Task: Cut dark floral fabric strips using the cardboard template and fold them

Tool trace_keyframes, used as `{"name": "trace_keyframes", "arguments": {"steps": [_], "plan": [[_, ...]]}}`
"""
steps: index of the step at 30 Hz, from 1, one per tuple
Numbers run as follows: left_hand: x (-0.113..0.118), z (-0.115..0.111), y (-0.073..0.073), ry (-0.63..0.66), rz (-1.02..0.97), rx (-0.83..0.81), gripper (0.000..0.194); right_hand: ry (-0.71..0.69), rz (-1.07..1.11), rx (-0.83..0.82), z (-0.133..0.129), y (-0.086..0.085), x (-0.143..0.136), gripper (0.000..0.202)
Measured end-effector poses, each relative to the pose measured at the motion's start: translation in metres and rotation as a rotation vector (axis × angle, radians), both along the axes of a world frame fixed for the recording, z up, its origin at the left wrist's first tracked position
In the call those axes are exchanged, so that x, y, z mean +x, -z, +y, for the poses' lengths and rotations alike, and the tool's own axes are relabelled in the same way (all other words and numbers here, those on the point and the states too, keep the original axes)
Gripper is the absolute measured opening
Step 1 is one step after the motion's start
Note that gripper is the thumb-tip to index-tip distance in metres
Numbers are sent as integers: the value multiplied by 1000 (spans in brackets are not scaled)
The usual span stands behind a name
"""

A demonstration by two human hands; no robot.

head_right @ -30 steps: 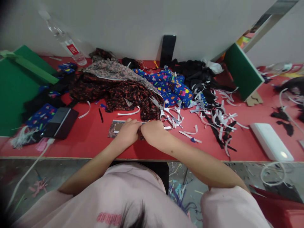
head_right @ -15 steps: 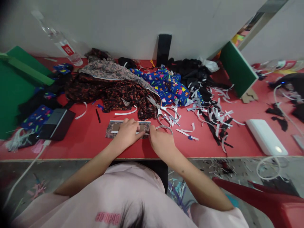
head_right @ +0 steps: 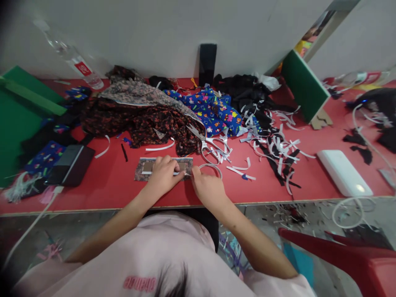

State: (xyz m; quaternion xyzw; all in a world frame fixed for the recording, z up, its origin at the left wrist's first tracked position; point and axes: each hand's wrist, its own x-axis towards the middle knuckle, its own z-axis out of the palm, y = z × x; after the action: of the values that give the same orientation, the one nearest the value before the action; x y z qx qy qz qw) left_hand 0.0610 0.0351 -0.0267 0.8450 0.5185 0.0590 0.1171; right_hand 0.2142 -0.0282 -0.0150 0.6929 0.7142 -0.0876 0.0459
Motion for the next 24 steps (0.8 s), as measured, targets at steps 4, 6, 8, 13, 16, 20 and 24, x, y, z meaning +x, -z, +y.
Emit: {"name": "trace_keyframes", "arguments": {"steps": [4, 6, 8, 13, 16, 20, 24], "plan": [[0, -2, -1, -9, 10, -11, 27, -9, 12, 47, -7, 6, -1, 30], [0, -3, -1, -11, 10, -16, 27, -22, 23, 81, -10, 9, -2, 30], [0, -4, -2, -13, 7, -19, 27, -38, 28, 113, -12, 12, -3, 28], [1, -5, -2, -35, 4, -21, 25, -68, 16, 167, -16, 20, -5, 24], [2, -5, -2, -42, 1, -19, 24, -83, 29, 243, -25, 19, 0, 24], [2, -6, -3, -34, 0, -13, 25, 25, -30, 373, -35, 6, 27, 29], [3, -10, -6, -24, 8, 6, 25, 178, -186, 494, -15, -2, 69, 33]]}}
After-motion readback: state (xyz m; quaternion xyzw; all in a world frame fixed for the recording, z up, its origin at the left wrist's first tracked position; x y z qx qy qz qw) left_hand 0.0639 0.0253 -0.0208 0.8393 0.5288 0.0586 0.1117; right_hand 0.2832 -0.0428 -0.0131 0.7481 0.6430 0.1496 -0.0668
